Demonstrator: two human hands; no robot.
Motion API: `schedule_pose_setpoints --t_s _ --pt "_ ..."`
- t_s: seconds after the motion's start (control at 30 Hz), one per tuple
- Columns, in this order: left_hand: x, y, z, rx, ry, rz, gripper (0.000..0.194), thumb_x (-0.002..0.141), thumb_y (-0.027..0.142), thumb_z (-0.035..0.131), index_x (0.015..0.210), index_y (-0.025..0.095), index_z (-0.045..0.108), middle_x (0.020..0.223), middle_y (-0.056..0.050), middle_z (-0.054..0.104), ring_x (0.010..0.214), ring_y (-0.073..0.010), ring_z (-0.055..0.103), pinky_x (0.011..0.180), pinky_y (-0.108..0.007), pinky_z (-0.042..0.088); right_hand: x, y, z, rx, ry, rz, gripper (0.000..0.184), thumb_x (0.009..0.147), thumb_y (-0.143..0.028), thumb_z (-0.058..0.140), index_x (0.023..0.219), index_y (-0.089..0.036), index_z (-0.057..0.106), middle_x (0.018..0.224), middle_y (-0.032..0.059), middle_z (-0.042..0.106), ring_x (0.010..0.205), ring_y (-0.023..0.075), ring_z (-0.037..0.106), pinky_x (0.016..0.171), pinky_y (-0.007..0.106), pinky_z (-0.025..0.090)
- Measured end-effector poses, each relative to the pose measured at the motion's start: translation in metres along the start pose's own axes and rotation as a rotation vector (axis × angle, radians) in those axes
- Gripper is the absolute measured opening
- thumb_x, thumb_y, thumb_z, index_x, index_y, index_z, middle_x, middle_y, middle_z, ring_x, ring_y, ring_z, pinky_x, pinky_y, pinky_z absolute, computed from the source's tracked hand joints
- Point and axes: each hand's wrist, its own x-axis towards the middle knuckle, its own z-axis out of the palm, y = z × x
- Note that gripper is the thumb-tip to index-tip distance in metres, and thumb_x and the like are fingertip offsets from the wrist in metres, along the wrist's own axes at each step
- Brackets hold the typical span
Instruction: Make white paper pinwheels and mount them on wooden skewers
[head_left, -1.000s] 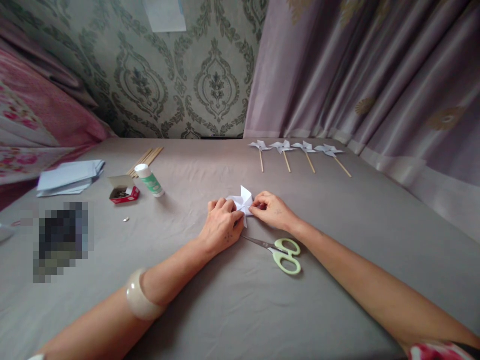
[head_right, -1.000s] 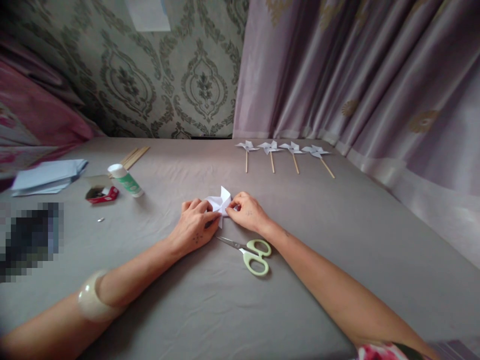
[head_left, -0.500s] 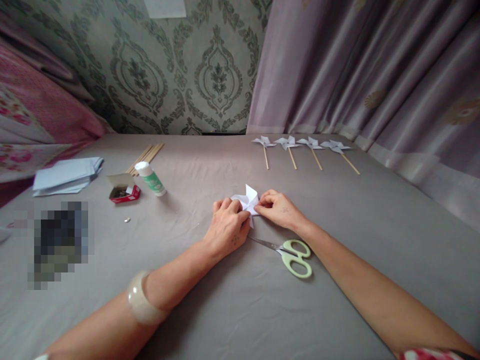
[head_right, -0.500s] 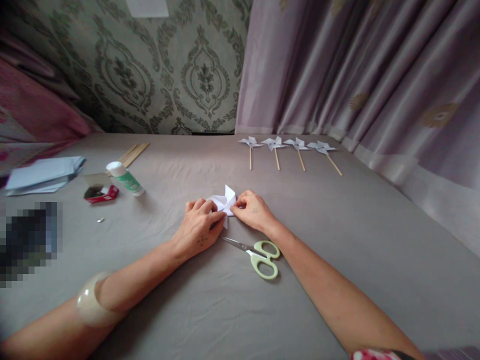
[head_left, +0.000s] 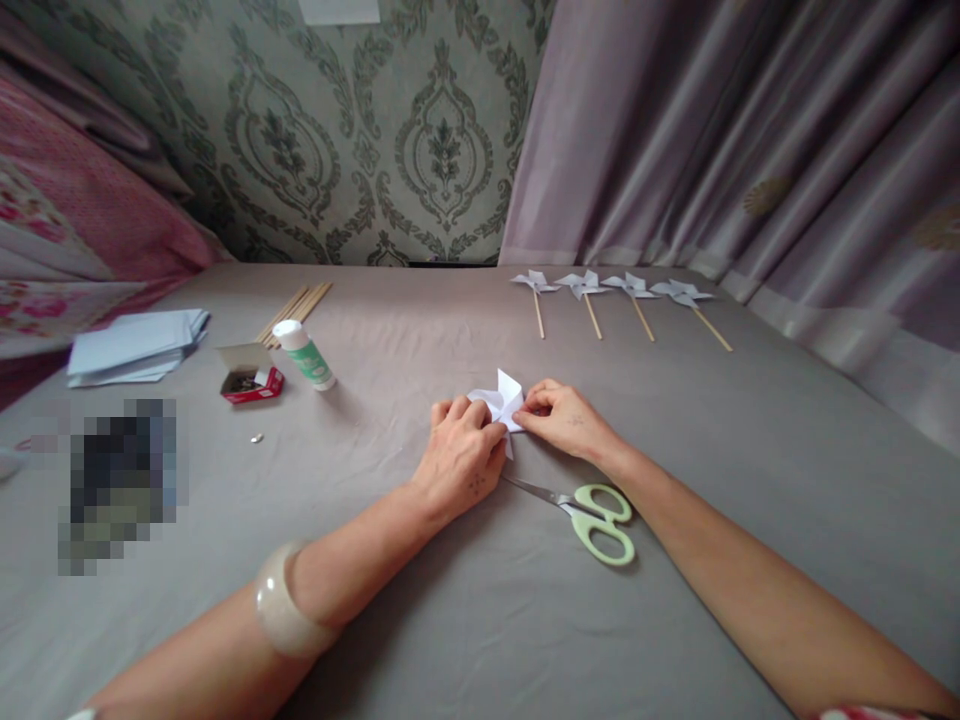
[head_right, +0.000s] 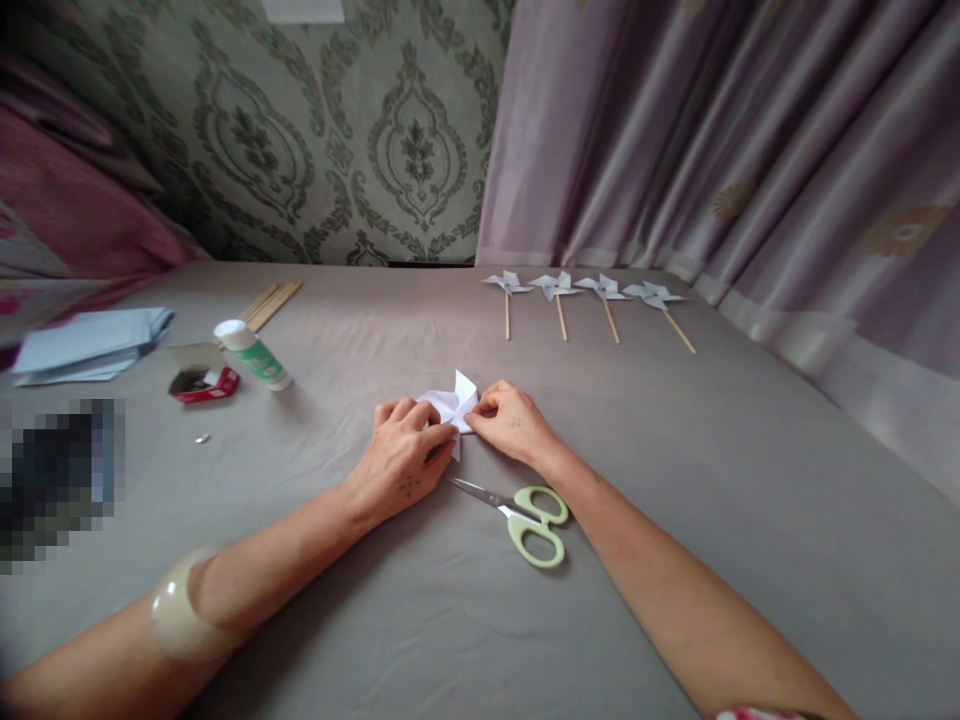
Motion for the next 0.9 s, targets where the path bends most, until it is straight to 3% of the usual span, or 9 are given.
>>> schedule_pose_setpoints --t_s 0.9 --pt "0.0006 0.0039 -0.0044 0.047 -0.018 0.008 0.025 0.090 0.026 0.042 0.095 0.023 0.067 0.090 -0.007 0.059 0.091 -0.0227 0.047 0.084 -0.040 0.031 0.0005 -0.0053 -0.0007 -0.042 -0.015 0.055 0.014 0.067 -0.027 0.064 0.060 -0.016 0.064 0.077 0.0022 0.062 0.071 0.0141 0.057 0.068 0.025 0.043"
